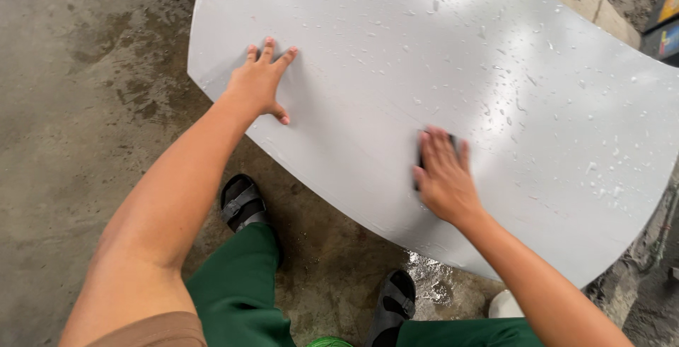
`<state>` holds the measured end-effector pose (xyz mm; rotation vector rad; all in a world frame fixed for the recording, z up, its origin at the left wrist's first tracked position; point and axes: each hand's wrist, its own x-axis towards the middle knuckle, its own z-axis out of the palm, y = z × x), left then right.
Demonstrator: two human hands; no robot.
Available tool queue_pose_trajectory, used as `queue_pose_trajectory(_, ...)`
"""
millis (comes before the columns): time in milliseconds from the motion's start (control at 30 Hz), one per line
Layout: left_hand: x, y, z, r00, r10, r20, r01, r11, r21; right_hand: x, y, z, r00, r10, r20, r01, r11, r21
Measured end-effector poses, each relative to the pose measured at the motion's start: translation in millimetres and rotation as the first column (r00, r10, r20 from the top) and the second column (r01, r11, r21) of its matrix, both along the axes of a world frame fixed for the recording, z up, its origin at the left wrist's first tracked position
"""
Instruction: The person wets a black sanding block in a bowl of water and sands the surface of a large white car body panel laid on the concrete floor, occasionally wiping the panel with a cloth and re-wetting the block while sanding different areas of the panel.
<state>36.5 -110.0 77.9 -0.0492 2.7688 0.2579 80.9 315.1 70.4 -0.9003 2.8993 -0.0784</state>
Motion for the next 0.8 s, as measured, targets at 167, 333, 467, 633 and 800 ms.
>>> queue_pose_trajectory(167, 0, 4, 5, 0.999, 0.014, 0.029, -0.013, 0.999, -0.037, 20, 133, 5, 0.999, -0.047, -0.023, 0.048, 0.996, 0.078)
queue_pose_trajectory(333, -1, 6, 4, 1.0, -0.003, 0.025, 0.005, 0.999, -0.052, 24, 163, -3, 0.999, -0.019, -0.039, 0.02, 1.0, 0.021)
queue_pose_trajectory(467, 1, 6, -1, 1.0, -0.008, 0.008, 0.008, 0.999, -0.035, 15, 125, -4, 1.0, -0.005, -0.011, 0.005, 1.0, 0.011)
queue_pose_trajectory(633, 1, 4, -3, 1.0, -0.003, -0.004, 0.003, 1.0, -0.02, -8, 34, 2, 0.998, 0.07, -0.007, -0.069, 0.997, 0.018)
queue_pose_trajectory(800, 3, 2, -3, 1.0, 0.0, -0.008, 0.001, 1.0, 0.004, -27, -64, 0, 0.993, 0.118, -0.015, -0.118, 0.993, -0.02)
